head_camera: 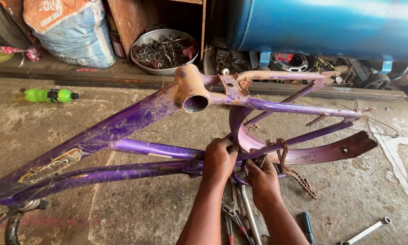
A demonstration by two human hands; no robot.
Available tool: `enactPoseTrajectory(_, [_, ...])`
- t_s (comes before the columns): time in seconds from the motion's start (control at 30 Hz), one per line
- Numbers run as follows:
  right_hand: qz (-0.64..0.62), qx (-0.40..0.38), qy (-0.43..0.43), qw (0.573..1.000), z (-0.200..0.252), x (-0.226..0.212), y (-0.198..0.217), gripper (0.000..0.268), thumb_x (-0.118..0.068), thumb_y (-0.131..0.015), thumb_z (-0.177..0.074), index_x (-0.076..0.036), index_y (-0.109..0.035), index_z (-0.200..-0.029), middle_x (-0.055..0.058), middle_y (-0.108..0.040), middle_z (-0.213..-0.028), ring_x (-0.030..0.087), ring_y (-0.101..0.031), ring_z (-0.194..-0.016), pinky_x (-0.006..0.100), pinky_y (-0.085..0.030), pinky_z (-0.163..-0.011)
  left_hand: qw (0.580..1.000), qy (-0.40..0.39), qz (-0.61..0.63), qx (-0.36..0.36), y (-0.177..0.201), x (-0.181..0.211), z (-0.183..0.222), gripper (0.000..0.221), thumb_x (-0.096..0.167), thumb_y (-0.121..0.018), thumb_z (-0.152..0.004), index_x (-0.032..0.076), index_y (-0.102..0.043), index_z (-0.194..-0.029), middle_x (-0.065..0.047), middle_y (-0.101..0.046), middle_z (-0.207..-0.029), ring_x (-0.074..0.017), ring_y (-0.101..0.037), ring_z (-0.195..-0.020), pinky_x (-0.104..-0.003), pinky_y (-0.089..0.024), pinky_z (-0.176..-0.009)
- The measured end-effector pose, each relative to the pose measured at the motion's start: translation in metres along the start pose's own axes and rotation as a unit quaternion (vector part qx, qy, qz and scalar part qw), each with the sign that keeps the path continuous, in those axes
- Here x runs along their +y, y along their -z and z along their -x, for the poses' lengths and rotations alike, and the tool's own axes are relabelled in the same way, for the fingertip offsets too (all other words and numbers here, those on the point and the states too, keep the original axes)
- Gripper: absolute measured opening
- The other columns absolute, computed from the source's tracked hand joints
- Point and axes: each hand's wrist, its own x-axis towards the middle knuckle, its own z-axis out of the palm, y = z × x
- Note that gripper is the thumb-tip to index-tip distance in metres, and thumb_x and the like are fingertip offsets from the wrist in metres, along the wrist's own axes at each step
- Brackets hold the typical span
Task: The person repairs a bicycle by fitting the rear wheel into the frame, positioning a chain, and using a wrench to tighten the axle.
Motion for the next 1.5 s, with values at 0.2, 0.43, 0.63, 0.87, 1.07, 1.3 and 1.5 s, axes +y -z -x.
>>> enactPoseTrajectory(0.2, [-0.008, 0.008, -0.036, 0.999, 0.002, -0.004, -0.003, 0.014, -0.005, -0.059, -0.098, -0.013, -0.063, -0.109, -0.001, -0.063, -0.087, 0.009, -0.05, -0.069, 0.028, -0.04, -0.06, 1.0, 0.013, 0.006, -0.007, 0.006, 0.004, 0.005, 0.012, 0.009, -0.073, -0.085, 0.004, -0.072, -0.096, -0.016, -0.066, -0.098, -0.0359, -0.067, -0.093, -0.045, -0.053, -0.082])
enactPoseTrajectory(0.43, [-0.006, 0.017, -0.034, 0.999, -0.001, -0.001, 0.0, 0.014, -0.005, -0.06, -0.098, -0.013, -0.062, -0.109, -0.001, -0.062, -0.086, 0.009, -0.053, -0.07, 0.028, -0.041, -0.059, 0.999, 0.041, -0.004, 0.003, -0.005, -0.005, 0.003, 0.012, 0.014, -0.075, -0.088, 0.003, -0.071, -0.093, -0.015, -0.065, -0.099, -0.0352, -0.068, -0.094, -0.044, -0.055, -0.082])
enactPoseTrajectory(0.63, [-0.017, -0.007, -0.02, 1.0, -0.006, 0.007, 0.006, 0.011, -0.006, -0.062, -0.099, -0.012, -0.063, -0.108, -0.001, -0.061, -0.085, 0.009, -0.051, -0.068, 0.028, -0.04, -0.059, 1.0, 0.0, -0.003, 0.0, -0.006, -0.006, 0.007, 0.009, 0.008, -0.069, -0.09, 0.004, -0.072, -0.097, -0.015, -0.065, -0.103, -0.0351, -0.067, -0.095, -0.045, -0.053, -0.083])
enactPoseTrajectory(0.87, [-0.017, 0.021, -0.045, 0.999, -0.006, 0.002, 0.004, 0.015, -0.005, -0.06, -0.097, -0.014, -0.065, -0.109, -0.003, -0.064, -0.088, 0.007, -0.056, -0.074, 0.026, -0.045, -0.063, 1.0, 0.017, -0.012, -0.002, -0.005, -0.001, 0.009, 0.01, 0.01, -0.069, -0.091, 0.004, -0.071, -0.099, -0.013, -0.064, -0.104, -0.0336, -0.066, -0.099, -0.043, -0.053, -0.085])
enactPoseTrajectory(1.07, [-0.012, 0.0, -0.043, 0.999, -0.005, 0.002, 0.004, 0.012, -0.008, -0.06, -0.099, -0.014, -0.063, -0.109, -0.003, -0.063, -0.087, 0.008, -0.051, -0.07, 0.028, -0.041, -0.059, 0.999, 0.032, 0.007, -0.027, 0.003, 0.005, 0.008, 0.013, 0.012, -0.062, -0.096, 0.004, -0.071, -0.101, -0.012, -0.059, -0.108, -0.0286, -0.066, -0.1, -0.039, -0.056, -0.084])
enactPoseTrajectory(1.3, [-0.016, 0.0, -0.044, 0.999, -0.003, 0.0, 0.003, 0.011, -0.008, -0.06, -0.098, -0.014, -0.064, -0.107, -0.002, -0.062, -0.086, 0.008, -0.052, -0.069, 0.028, -0.042, -0.06, 0.999, 0.034, 0.021, -0.02, -0.002, 0.003, 0.015, 0.015, 0.012, -0.057, -0.099, 0.003, -0.069, -0.105, -0.013, -0.056, -0.113, -0.0287, -0.066, -0.102, -0.039, -0.057, -0.083])
enactPoseTrajectory(1.5, [-0.024, -0.011, -0.035, 0.999, -0.007, 0.006, 0.007, 0.012, -0.007, -0.061, -0.098, -0.013, -0.062, -0.109, -0.004, -0.061, -0.083, 0.008, -0.049, -0.065, 0.028, -0.039, -0.056, 0.999, -0.013, 0.029, 0.034, -0.002, 0.005, 0.024, 0.012, 0.0, -0.056, -0.094, -0.002, -0.065, -0.102, -0.015, -0.053, -0.117, -0.0315, -0.064, -0.108, -0.041, -0.054, -0.093])
